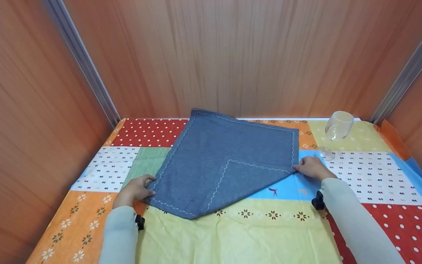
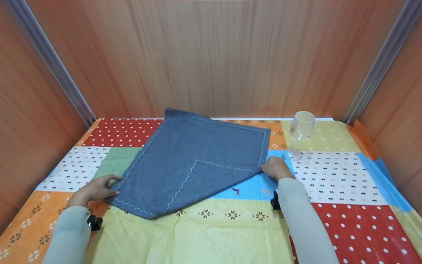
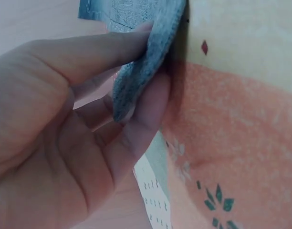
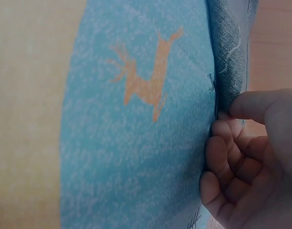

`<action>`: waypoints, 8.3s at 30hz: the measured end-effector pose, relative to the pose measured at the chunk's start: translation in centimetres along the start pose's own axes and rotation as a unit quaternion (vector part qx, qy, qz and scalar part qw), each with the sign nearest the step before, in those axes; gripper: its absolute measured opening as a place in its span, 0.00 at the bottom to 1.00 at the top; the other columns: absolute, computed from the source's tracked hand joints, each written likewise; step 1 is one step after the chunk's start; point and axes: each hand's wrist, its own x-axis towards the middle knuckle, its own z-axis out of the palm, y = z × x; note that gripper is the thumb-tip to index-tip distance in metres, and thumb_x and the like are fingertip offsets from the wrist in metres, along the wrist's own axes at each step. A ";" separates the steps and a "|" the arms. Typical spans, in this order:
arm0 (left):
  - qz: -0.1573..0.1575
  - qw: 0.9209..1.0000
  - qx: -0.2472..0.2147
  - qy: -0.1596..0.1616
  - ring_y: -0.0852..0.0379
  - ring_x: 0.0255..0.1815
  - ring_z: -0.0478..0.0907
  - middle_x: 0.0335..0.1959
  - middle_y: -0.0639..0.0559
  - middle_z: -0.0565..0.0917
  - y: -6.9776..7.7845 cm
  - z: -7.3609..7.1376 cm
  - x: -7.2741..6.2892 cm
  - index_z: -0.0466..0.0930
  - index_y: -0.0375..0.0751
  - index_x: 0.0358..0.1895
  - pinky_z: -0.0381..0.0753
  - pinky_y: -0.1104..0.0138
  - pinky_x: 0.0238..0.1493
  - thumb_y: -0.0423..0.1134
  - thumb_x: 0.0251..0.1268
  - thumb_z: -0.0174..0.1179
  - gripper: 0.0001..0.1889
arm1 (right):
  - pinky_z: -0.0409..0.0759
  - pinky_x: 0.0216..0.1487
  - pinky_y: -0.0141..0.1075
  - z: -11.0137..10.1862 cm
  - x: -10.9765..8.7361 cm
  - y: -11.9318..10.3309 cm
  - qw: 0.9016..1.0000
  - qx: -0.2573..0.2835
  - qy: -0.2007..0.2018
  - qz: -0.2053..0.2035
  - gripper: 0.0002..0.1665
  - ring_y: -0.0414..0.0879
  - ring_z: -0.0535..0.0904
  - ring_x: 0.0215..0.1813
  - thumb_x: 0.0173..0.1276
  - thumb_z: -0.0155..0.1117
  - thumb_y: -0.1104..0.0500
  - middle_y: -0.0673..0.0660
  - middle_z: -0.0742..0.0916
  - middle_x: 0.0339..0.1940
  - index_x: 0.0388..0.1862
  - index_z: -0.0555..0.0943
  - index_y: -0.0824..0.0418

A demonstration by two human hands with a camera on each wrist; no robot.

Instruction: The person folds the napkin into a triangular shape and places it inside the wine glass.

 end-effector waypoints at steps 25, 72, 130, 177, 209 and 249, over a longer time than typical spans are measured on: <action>-0.047 0.993 -0.061 0.092 0.36 0.65 0.71 0.65 0.28 0.72 -0.5 -0.3 3.4 0.71 0.34 0.70 0.70 0.45 0.63 0.29 0.70 0.59 0.25 | 0.69 0.30 0.38 -0.3 -4.6 -1.4 0.992 -0.051 -0.117 -0.009 0.16 0.46 0.72 0.25 0.71 0.59 0.55 0.53 0.80 0.22 0.24 0.76 0.60; -0.126 0.974 -0.188 0.016 0.58 0.24 0.79 0.24 0.48 0.78 -0.9 -0.9 0.7 0.73 0.35 0.33 0.83 0.66 0.33 0.38 0.69 0.63 0.12 | 0.73 0.23 0.32 -2.3 -1.9 2.0 0.990 0.109 -0.049 0.075 0.19 0.40 0.73 0.20 0.74 0.60 0.55 0.51 0.83 0.18 0.23 0.81 0.64; -0.056 0.993 -0.096 0.046 0.55 0.27 0.73 0.26 0.49 0.77 1.5 1.1 3.3 0.77 0.36 0.33 0.73 0.65 0.30 0.44 0.70 0.63 0.13 | 0.75 0.30 0.34 -4.7 -8.9 6.9 0.983 0.074 -0.165 0.041 0.15 0.43 0.77 0.25 0.71 0.63 0.56 0.53 0.83 0.20 0.26 0.80 0.64; -0.085 0.988 -0.125 0.034 0.55 0.31 0.72 0.30 0.48 0.75 1.4 1.0 3.3 0.73 0.36 0.38 0.74 0.64 0.34 0.43 0.69 0.64 0.14 | 0.71 0.26 0.36 3.5 -1.4 -6.9 0.990 0.023 -0.089 -0.107 0.13 0.43 0.72 0.24 0.70 0.68 0.52 0.52 0.82 0.24 0.34 0.86 0.61; -0.082 0.989 -0.122 0.027 0.55 0.31 0.72 0.30 0.48 0.75 1.1 0.9 3.4 0.73 0.35 0.39 0.73 0.65 0.34 0.44 0.69 0.64 0.14 | 0.78 0.30 0.38 5.2 0.8 -10.3 0.989 0.084 0.066 -0.106 0.07 0.48 0.81 0.30 0.72 0.64 0.60 0.56 0.87 0.31 0.40 0.86 0.63; -0.080 0.990 -0.118 0.019 0.56 0.31 0.72 0.28 0.50 0.75 1.0 0.9 3.5 0.74 0.36 0.37 0.73 0.65 0.34 0.45 0.70 0.64 0.14 | 0.63 0.57 0.56 3.8 2.6 -5.3 0.997 -0.005 0.080 0.003 0.16 0.58 0.75 0.39 0.72 0.57 0.52 0.59 0.80 0.31 0.35 0.81 0.66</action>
